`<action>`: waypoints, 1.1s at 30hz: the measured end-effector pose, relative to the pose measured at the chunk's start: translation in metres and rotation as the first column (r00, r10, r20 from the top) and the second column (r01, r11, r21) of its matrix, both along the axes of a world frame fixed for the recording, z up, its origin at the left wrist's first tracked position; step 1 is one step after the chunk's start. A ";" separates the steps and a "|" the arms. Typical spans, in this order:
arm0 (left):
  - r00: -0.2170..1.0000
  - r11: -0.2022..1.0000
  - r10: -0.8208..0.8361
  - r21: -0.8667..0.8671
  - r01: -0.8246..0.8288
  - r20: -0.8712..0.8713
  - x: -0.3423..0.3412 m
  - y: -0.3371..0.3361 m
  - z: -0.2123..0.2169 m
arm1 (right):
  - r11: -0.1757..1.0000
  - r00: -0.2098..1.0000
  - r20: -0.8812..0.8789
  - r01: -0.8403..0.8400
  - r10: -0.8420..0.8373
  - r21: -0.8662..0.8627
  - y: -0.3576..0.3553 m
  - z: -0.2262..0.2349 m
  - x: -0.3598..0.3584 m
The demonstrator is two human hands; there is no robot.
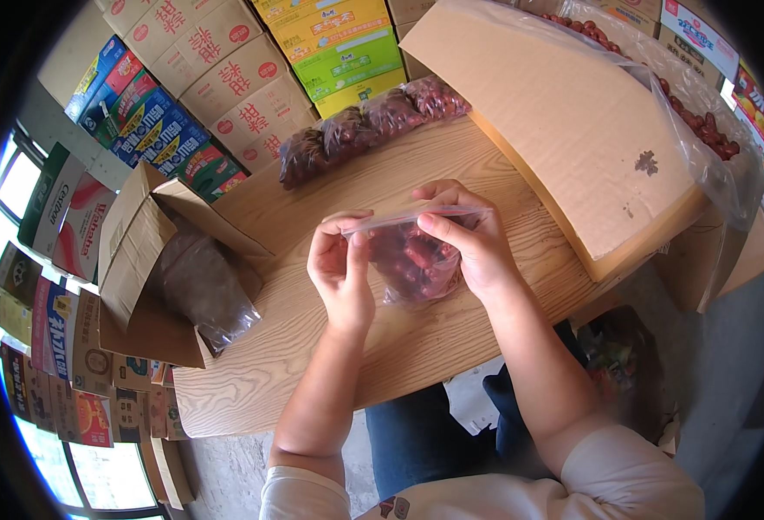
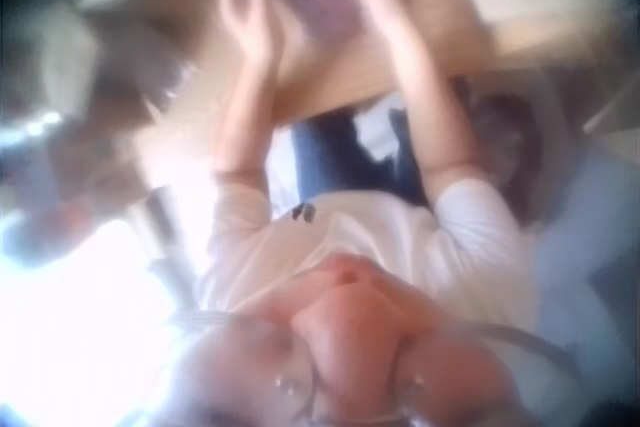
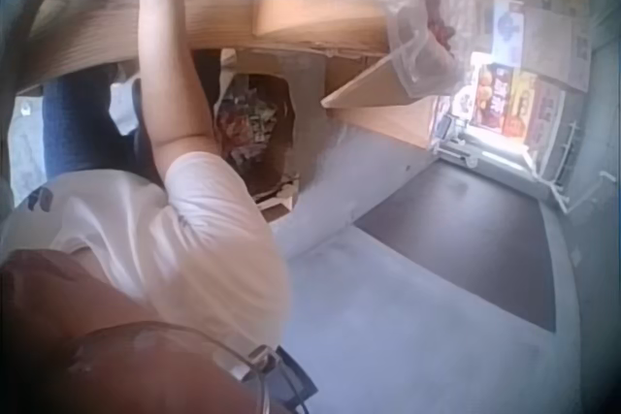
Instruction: The person repeatedly scoops dried red dates from a large bag into small clear plastic bags, seals each bag, and places it on the table. The process is repeated multiple times in a consistent sequence.
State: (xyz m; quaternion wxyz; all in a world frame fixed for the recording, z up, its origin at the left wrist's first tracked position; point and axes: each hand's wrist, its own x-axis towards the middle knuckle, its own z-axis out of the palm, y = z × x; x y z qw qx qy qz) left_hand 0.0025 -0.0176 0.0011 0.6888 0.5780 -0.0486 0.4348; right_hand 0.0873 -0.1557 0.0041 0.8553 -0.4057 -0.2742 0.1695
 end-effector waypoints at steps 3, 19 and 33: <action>0.997 0.999 -0.021 0.033 0.024 -0.074 -0.003 0.006 -0.003 | 1.000 1.000 0.003 -0.007 0.007 -0.008 -0.001 0.001 0.000; 0.993 0.993 -0.077 0.080 0.084 -0.086 -0.003 0.013 -0.004 | 0.999 0.994 0.105 0.004 -0.001 -0.038 0.002 -0.003 0.002; 0.991 0.975 -0.129 0.179 0.133 -0.030 -0.007 0.009 0.001 | 0.997 0.986 0.151 -0.071 0.075 -0.028 -0.001 0.004 -0.005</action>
